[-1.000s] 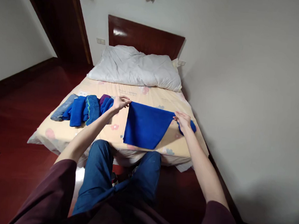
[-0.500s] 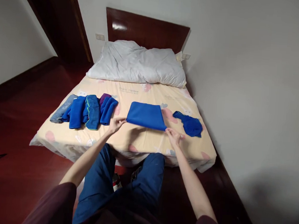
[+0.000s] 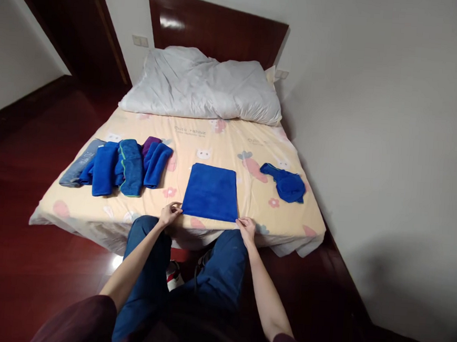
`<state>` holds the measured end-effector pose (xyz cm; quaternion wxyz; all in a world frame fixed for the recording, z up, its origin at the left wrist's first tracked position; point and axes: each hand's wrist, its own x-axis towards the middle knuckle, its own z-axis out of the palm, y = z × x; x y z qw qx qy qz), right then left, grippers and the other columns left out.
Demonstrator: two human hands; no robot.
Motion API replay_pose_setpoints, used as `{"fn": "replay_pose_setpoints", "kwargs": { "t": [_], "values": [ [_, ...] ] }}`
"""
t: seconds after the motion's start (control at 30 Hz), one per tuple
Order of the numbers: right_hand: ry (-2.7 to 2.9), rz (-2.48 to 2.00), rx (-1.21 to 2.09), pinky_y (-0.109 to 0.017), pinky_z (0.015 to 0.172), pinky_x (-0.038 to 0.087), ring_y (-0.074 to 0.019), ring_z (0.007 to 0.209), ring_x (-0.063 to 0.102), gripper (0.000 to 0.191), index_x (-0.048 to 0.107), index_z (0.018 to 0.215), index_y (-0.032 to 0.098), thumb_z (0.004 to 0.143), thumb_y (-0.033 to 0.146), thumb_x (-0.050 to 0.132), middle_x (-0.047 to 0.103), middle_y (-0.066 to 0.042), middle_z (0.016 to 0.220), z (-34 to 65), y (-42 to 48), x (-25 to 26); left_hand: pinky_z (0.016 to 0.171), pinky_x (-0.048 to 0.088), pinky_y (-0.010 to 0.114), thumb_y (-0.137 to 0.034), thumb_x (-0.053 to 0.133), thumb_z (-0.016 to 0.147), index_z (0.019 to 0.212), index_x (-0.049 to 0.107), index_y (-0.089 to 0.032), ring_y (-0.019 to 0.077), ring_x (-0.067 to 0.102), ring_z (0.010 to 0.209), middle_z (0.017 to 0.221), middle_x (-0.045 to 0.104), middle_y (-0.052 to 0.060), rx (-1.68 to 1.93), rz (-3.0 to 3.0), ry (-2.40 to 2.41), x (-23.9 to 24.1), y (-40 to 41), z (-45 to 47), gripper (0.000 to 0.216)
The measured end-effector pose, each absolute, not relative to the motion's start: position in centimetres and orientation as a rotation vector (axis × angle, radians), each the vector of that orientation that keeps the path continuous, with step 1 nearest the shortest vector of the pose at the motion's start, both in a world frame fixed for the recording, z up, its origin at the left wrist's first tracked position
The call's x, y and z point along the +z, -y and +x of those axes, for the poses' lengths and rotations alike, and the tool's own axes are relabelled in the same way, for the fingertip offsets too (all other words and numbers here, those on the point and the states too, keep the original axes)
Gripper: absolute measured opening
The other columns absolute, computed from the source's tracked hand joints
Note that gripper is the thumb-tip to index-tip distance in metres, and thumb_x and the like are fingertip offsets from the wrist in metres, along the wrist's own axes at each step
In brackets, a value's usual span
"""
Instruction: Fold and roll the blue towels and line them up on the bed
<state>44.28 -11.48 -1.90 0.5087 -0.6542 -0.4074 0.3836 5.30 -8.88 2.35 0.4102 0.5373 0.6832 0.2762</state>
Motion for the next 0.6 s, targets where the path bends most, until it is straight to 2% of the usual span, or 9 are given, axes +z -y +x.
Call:
{"fn": "replay_pose_setpoints", "kwargs": {
  "t": [0.23, 0.37, 0.5, 0.6],
  "values": [
    [1.062, -1.657, 0.884, -0.031, 0.068, 0.054, -0.02, 0.068, 0.067, 0.032, 0.052, 0.077, 0.023, 0.063, 0.039, 0.076, 0.068, -0.001, 0.071, 43.9, 13.2, -1.5, 0.091, 0.058, 0.034, -0.03, 0.07, 0.08, 0.108, 0.065, -0.025, 0.0263, 0.077, 0.098, 0.096, 0.08, 0.005, 0.632, 1.443, -1.734, 2.5, 11.4, 5.1, 0.029],
    [1.193, -1.718, 0.883, -0.035, 0.074, 0.054, -0.0215, 0.067, 0.065, 0.026, 0.055, 0.076, 0.023, 0.057, 0.029, 0.073, 0.065, 0.003, 0.063, 43.9, 13.4, -1.0, 0.087, 0.057, 0.033, -0.024, 0.067, 0.079, 0.105, 0.06, -0.025, 0.025, 0.077, 0.094, 0.092, 0.08, 0.004, 0.544, 1.455, -1.742, 2.3, 12.2, 4.6, 0.027],
    [1.312, -1.733, 0.948, -0.039, 0.081, 0.055, -0.0243, 0.07, 0.068, 0.028, 0.057, 0.078, 0.024, 0.055, 0.027, 0.072, 0.066, 0.004, 0.062, 44.3, 12.8, -0.7, 0.084, 0.056, 0.032, -0.024, 0.071, 0.075, 0.107, 0.055, -0.025, 0.0242, 0.076, 0.087, 0.084, 0.078, 0.001, 0.45, 1.469, -1.685, 2.5, 11.6, 3.6, 0.036],
    [1.336, -1.745, 1.023, -0.036, 0.076, 0.057, -0.025, 0.073, 0.072, 0.028, 0.056, 0.084, 0.025, 0.061, 0.031, 0.071, 0.07, 0.002, 0.068, 44.4, 11.1, -0.5, 0.085, 0.056, 0.034, -0.029, 0.077, 0.071, 0.109, 0.054, -0.023, 0.0258, 0.076, 0.087, 0.079, 0.077, 0.001, 0.396, 1.422, -1.668, 2.6, 9.7, 3.0, 0.045]
  ]
}}
